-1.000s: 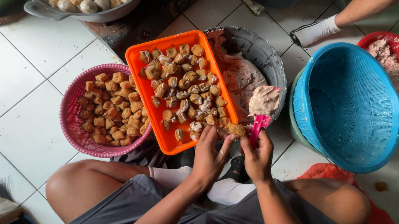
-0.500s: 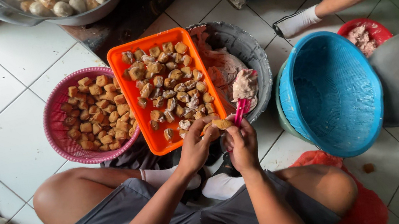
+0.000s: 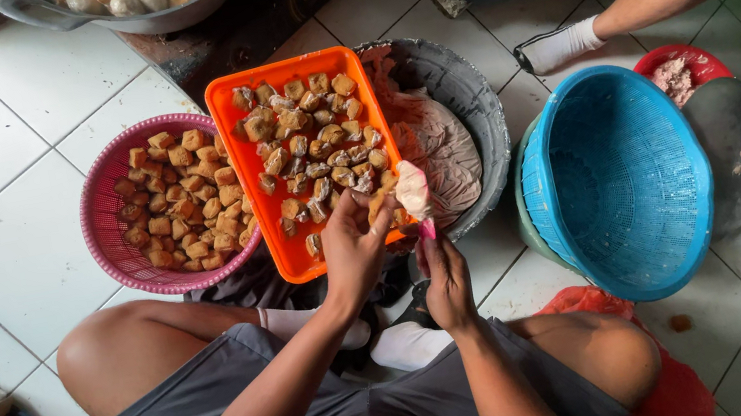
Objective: The person scoops a paste from a metal bowl with a pink spatula and fills small fried dough pieces, placing the stuffed items into an orange tray. The person repeats this process continuously while seated on the floor.
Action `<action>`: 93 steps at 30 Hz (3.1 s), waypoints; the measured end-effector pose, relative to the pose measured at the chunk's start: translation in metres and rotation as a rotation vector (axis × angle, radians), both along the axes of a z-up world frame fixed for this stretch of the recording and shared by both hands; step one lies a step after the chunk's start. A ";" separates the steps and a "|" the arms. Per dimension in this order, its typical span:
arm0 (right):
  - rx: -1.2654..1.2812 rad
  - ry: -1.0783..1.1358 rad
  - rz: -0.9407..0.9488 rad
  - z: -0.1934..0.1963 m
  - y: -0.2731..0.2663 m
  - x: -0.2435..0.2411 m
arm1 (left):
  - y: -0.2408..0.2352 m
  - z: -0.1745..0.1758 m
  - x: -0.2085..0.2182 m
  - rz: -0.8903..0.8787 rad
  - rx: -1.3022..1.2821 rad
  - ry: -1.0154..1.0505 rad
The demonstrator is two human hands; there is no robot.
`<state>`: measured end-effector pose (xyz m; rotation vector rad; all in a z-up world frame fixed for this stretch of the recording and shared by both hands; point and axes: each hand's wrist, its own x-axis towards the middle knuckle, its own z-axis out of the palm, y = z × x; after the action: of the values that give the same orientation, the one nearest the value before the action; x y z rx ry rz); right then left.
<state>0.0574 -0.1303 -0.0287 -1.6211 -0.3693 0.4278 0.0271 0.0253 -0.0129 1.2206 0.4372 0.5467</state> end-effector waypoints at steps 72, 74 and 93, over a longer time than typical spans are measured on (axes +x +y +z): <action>0.352 0.593 0.043 0.018 -0.040 0.016 | 0.210 -0.263 -0.070 0.293 0.472 1.095; 0.327 0.573 0.067 0.014 -0.043 0.014 | 0.213 -0.241 -0.080 0.419 0.519 1.058; 0.090 0.076 -0.068 0.033 0.018 0.013 | -0.020 0.008 -0.021 -0.164 -0.274 0.131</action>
<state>0.0700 -0.1121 0.0038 -1.5207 -0.2722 0.4140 0.0063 0.0050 -0.0054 1.0200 0.5001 0.2568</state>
